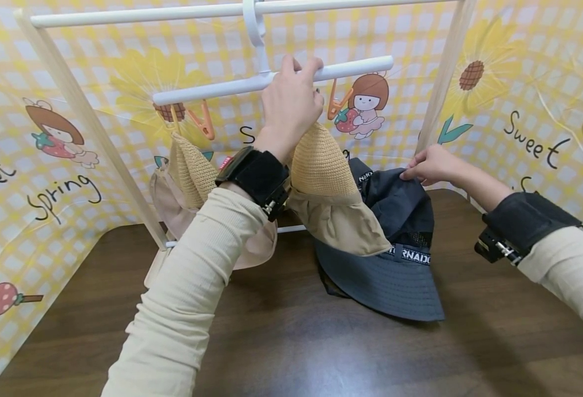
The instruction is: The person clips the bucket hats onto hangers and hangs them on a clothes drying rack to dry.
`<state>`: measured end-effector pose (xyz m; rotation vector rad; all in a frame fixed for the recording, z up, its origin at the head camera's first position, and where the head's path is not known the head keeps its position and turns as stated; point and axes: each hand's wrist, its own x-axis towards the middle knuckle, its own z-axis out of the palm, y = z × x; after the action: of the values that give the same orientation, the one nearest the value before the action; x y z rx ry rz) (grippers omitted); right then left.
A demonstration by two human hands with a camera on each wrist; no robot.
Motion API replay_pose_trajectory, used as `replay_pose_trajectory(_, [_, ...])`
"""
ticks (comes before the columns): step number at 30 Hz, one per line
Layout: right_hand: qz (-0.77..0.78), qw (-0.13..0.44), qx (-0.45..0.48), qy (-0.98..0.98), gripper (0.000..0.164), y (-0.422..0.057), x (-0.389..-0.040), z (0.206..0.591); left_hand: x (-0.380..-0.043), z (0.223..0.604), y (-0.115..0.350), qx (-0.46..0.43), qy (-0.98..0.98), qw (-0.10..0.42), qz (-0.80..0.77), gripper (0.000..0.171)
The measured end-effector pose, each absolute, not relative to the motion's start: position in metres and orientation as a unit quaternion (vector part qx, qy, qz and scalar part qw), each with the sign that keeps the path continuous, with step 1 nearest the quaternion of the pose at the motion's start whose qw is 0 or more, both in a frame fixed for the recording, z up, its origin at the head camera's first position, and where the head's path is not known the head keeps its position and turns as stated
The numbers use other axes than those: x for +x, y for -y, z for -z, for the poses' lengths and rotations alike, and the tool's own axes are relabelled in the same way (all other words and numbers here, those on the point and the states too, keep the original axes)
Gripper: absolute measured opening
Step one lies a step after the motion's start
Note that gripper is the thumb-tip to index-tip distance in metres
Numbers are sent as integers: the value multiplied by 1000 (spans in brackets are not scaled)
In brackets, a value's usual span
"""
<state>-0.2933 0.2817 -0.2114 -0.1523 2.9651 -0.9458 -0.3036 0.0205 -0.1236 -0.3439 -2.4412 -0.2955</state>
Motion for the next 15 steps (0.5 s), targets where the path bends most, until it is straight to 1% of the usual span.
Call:
replay_pose_trajectory(8, [313,24,-51,-948,24,-274,-294,202,-303,123,-21,-127,934,314,116,46])
replay_pose_trajectory(15, [300,17,-55,-952,20,-267,-293,194,-302,124,-20,-126,933,315,118,45])
